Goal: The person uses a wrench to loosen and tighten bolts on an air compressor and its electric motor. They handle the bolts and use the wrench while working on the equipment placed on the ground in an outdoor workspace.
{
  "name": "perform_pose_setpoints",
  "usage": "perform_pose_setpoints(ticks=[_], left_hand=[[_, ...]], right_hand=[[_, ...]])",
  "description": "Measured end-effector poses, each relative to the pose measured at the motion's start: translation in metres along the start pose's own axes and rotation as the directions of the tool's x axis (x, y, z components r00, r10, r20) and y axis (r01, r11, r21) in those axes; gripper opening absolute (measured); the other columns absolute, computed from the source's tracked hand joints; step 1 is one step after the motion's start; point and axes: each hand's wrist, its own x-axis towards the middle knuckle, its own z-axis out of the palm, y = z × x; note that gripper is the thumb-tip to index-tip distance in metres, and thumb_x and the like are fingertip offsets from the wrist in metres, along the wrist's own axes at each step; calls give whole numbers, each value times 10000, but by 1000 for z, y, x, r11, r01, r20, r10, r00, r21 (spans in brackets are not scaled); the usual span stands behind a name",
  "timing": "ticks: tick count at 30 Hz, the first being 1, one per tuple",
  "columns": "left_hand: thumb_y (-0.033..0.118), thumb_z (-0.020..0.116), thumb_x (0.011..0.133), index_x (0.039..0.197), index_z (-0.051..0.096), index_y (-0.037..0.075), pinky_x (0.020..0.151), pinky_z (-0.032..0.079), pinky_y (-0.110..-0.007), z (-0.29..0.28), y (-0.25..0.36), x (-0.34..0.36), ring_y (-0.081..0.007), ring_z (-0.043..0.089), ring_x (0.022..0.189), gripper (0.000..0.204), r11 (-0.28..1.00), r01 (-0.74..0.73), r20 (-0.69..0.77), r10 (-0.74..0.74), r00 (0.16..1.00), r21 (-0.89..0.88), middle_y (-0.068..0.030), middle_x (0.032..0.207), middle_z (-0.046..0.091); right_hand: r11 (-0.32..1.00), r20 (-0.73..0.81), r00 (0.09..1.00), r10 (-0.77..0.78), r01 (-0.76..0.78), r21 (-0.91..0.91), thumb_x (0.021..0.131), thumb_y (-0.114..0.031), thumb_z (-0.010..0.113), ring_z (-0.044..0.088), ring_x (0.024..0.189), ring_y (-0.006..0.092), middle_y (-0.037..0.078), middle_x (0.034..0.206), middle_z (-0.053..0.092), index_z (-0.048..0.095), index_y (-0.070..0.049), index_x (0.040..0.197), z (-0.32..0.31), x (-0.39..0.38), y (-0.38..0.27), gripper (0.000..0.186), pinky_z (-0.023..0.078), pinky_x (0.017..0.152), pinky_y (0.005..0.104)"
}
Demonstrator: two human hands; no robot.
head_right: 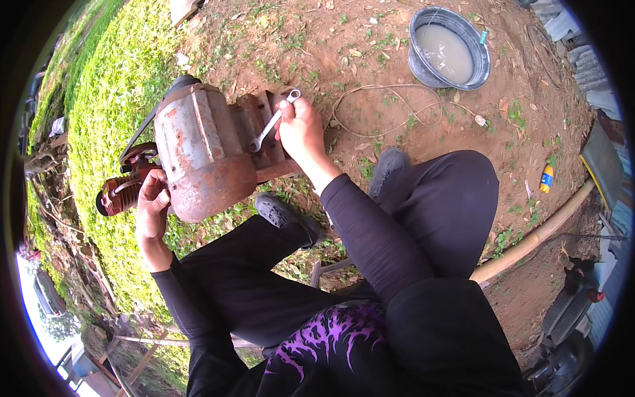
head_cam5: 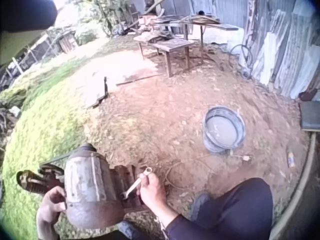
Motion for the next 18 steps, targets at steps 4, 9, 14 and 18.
perform_pose_setpoints(ticks=[4, 9, 14, 18], left_hand=[[240, 911, 728, 1070, 571, 89, 814, 421, -222, 1, 0, -1, -76, 543, 884, 506, 1000, 10, 4, -10, 1000, -2, 51, 960, 575], [266, 917, 730, 1082, 546, 93, 915, 445, -281, -2, 0, -7, -128, 588, 1025, 539, 1000, 23, 12, -23, 1000, -9, 11, 1055, 627], [246, 904, 753, 1083, 536, 94, 929, 446, -290, 0, 0, 0, -139, 591, 1033, 518, 999, 21, 60, -19, 998, -39, -2, 1078, 632], [265, 906, 751, 1086, 533, 98, 920, 448, -286, -1, 1, -1, -136, 589, 1031, 529, 999, 26, 47, -24, 999, -30, -2, 1079, 632]], right_hand=[[943, 18, 957, -289, 288, -168, 980, -162, 599, 679, 687, 353, 164, 737, 662, 631, -5, 981, 2, 17, 19, 160, 521, 624, 439], [813, 176, 916, -360, 400, -423, 960, -229, 629, 674, 803, 402, 213, 814, 673, 663, -21, 951, 23, 35, -6, 211, 509, 726, 490], [720, 355, 925, -135, 338, -606, 871, -167, 541, 705, 912, 420, 304, 910, 693, 696, 44, 909, 57, 43, -39, 265, 564, 829, 482], [831, 229, 966, -120, 224, -509, 907, -224, 537, 701, 916, 430, 294, 936, 698, 683, 57, 950, 55, 66, -15, 320, 565, 829, 479]])
